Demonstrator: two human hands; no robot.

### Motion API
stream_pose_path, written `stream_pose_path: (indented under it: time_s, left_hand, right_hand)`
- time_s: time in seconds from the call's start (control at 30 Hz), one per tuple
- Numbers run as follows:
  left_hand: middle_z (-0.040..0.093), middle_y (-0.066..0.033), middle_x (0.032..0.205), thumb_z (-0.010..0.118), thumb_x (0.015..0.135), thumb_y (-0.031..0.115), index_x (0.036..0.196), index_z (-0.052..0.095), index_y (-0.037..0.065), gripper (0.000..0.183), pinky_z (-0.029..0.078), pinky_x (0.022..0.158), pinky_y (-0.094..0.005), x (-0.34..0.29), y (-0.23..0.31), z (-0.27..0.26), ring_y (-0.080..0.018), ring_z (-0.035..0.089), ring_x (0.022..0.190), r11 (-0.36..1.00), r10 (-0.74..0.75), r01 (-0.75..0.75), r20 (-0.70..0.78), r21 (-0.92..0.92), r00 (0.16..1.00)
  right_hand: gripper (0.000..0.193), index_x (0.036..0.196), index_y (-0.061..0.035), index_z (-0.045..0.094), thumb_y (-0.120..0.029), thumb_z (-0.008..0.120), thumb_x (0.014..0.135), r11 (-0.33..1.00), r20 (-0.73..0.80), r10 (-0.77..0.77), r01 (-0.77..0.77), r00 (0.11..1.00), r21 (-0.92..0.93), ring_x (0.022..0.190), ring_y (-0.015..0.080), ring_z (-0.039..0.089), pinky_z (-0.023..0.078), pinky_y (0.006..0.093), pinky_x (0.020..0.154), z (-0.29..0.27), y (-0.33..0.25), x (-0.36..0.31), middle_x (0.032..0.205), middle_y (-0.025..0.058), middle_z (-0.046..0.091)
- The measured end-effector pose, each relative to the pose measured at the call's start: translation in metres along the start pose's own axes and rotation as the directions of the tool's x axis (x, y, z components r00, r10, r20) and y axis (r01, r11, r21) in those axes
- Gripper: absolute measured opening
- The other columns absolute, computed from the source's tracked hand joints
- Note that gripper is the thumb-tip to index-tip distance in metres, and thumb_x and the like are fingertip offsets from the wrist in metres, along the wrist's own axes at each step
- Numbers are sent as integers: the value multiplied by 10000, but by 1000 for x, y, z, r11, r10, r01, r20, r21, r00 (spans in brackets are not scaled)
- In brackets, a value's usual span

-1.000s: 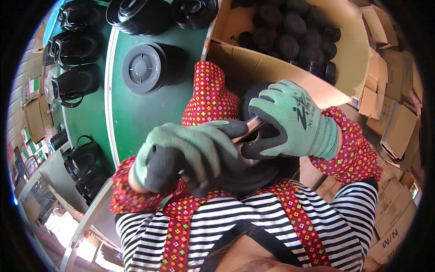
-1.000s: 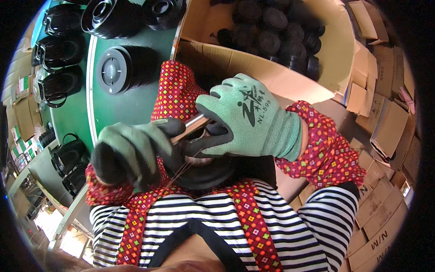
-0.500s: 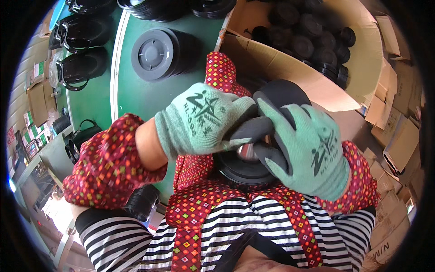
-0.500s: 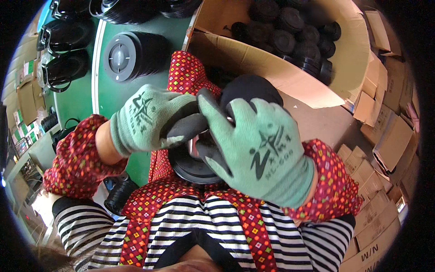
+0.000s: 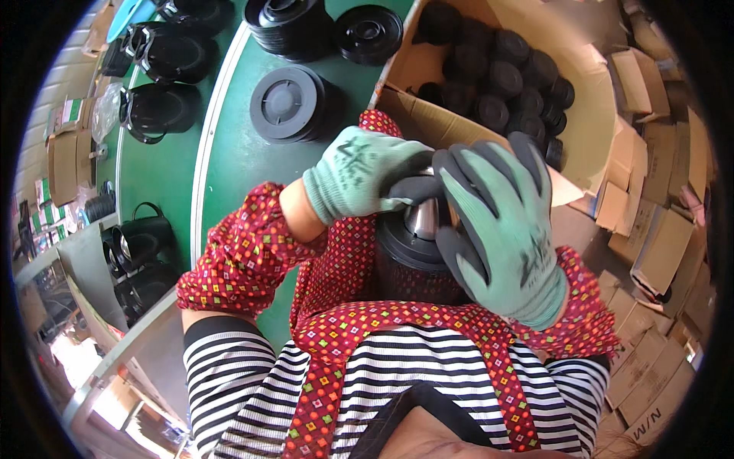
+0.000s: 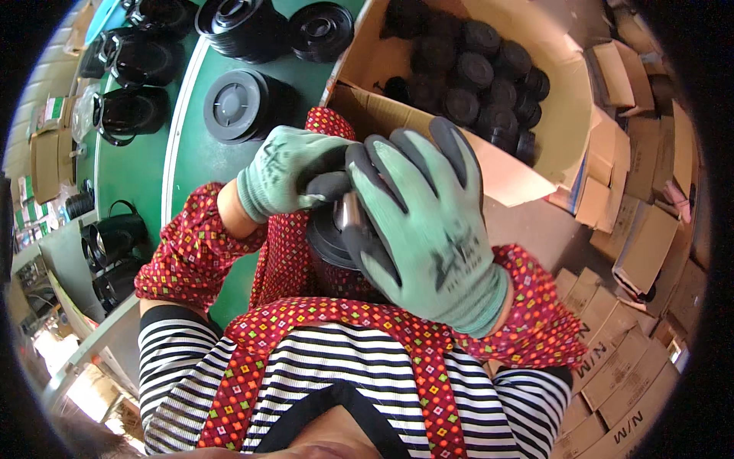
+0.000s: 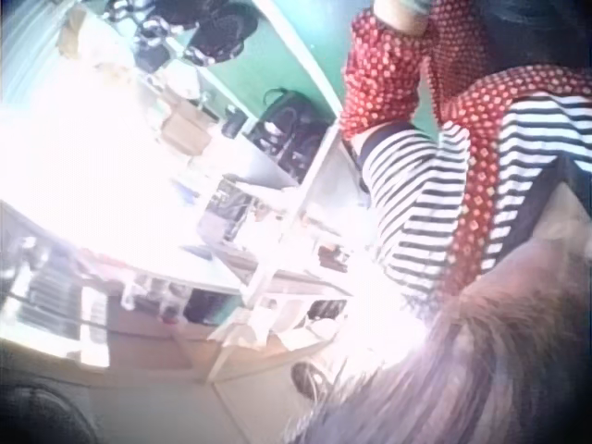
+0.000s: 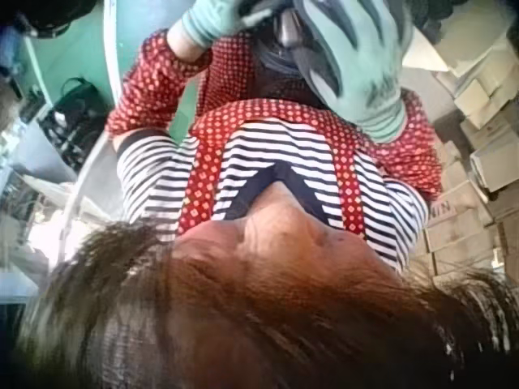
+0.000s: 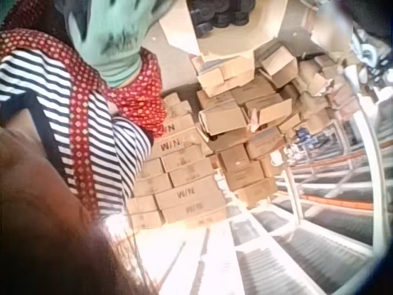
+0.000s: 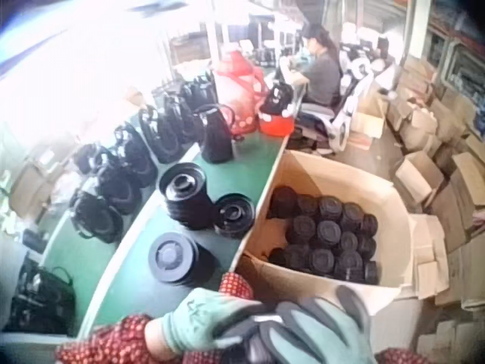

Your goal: The person repeatedly picks up black kettle bodies from a green workbench, inserts a metal rod into the spout, and screws on a black lid. The person places the assembled kettles back on the bench and continues the process with additional units.

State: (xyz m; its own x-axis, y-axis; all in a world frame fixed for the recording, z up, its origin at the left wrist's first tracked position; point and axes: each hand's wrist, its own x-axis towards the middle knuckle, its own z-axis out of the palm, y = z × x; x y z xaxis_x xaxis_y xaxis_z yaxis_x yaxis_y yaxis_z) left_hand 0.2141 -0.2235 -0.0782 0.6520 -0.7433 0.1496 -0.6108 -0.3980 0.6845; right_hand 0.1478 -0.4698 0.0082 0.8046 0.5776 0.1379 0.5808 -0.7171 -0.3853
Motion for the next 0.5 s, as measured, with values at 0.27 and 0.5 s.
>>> stream_pose_path:
  time_s: [0.27,0.5]
  left_hand:
    - [758,-180,1007,740,943,184,1196,718,60,282,594,766,-411,-155,-14,18,-377,747,880,854,-395,502,-454,139,799]
    - [631,-195,1383,859,767,251,1448,579,98,751,514,1054,-471,-241,-29,57,-400,606,1261,615,-620,766,-485,188,616]
  right_hand:
    - [752,1320,-42,667,-328,940,680,889,-126,15,45,992,456,1201,399,618,494,493,1058,60,5,-58,1317,180,631]
    - [340,1118,36,701,-86,754,804,654,-302,339,7,891,756,1119,260,616,482,356,1018,75,-5,-33,1163,136,598]
